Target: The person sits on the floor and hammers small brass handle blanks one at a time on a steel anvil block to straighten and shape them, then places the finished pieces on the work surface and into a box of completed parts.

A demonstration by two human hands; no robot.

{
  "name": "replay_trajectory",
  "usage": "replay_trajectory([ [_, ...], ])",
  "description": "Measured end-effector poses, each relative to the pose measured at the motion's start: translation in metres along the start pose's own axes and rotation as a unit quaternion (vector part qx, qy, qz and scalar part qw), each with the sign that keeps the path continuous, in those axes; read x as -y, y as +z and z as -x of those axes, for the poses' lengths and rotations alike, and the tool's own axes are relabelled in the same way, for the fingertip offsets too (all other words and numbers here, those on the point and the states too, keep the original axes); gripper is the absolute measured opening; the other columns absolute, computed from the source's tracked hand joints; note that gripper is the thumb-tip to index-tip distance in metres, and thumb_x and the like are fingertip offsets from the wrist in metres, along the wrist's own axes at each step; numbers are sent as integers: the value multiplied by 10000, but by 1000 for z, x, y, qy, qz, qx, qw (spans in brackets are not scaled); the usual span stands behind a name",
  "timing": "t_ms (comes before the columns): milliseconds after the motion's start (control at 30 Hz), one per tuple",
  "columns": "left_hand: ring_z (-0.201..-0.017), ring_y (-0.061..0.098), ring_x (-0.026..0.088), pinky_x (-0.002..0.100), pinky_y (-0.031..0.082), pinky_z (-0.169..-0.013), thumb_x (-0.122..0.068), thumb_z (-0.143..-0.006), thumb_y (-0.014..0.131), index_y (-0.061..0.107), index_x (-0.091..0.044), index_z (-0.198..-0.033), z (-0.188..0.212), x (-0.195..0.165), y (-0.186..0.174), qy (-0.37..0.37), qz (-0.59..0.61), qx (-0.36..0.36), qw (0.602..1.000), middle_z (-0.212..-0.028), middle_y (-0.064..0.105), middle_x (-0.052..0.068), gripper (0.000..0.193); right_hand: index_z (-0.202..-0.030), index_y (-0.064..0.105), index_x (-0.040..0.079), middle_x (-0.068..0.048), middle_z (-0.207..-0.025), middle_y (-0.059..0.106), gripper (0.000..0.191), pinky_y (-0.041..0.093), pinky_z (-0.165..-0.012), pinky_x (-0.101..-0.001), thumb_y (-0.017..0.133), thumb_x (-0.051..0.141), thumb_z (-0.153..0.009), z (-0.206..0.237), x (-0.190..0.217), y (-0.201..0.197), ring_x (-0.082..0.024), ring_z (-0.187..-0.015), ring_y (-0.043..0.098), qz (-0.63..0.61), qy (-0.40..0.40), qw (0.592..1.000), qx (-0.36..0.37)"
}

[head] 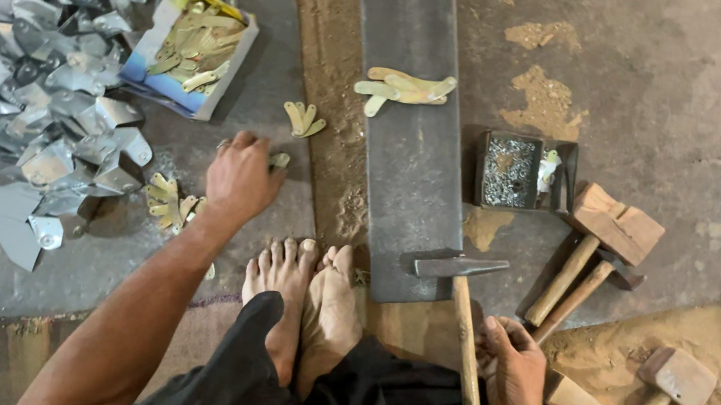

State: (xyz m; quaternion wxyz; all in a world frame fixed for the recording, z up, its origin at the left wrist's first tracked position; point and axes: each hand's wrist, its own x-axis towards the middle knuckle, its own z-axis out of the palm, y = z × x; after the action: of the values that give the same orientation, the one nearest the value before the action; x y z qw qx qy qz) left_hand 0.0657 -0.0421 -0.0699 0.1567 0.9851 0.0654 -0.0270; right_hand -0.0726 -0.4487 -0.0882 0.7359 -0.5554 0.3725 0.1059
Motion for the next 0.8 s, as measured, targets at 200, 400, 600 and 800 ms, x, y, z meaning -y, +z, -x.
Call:
replay_trajectory([
  [200,-1039,689,401,445,622,-768,-140,-829,706,685,14,-1167,-12,0,0,38,-158,122,979,-1142,668,247,371,-1092,672,-39,-113,-941,728,153,608,-751,-280,655,57,-974,17,48,30,-151,-822,728,167,-231,958,-26],
  [400,-1063,727,343,435,588,-946,-60,-915,645,719,-70,-1282,-12,34,-21,-27,143,46,988,-1143,742,210,375,-1046,746,29,-96,-949,749,102,550,-644,-293,726,63,-951,17,73,127,-184,-739,672,339,-419,837,96],
  [600,-890,723,196,332,644,-795,-20,-969,589,644,-51,-1268,19,22,-24,-176,627,243,719,-1066,717,99,306,-1017,725,63,-100,-930,722,124,555,-694,-316,758,122,-914,-7,50,189,-204,-796,698,483,-483,712,164],
  [800,-856,683,125,278,593,-744,-23,-959,658,652,-19,-1093,75,-41,-18,-29,662,234,711,-966,727,68,134,-1078,671,37,-47,-770,703,153,527,-551,-312,665,161,-988,30,44,167,-133,-621,632,460,-263,828,182],
])
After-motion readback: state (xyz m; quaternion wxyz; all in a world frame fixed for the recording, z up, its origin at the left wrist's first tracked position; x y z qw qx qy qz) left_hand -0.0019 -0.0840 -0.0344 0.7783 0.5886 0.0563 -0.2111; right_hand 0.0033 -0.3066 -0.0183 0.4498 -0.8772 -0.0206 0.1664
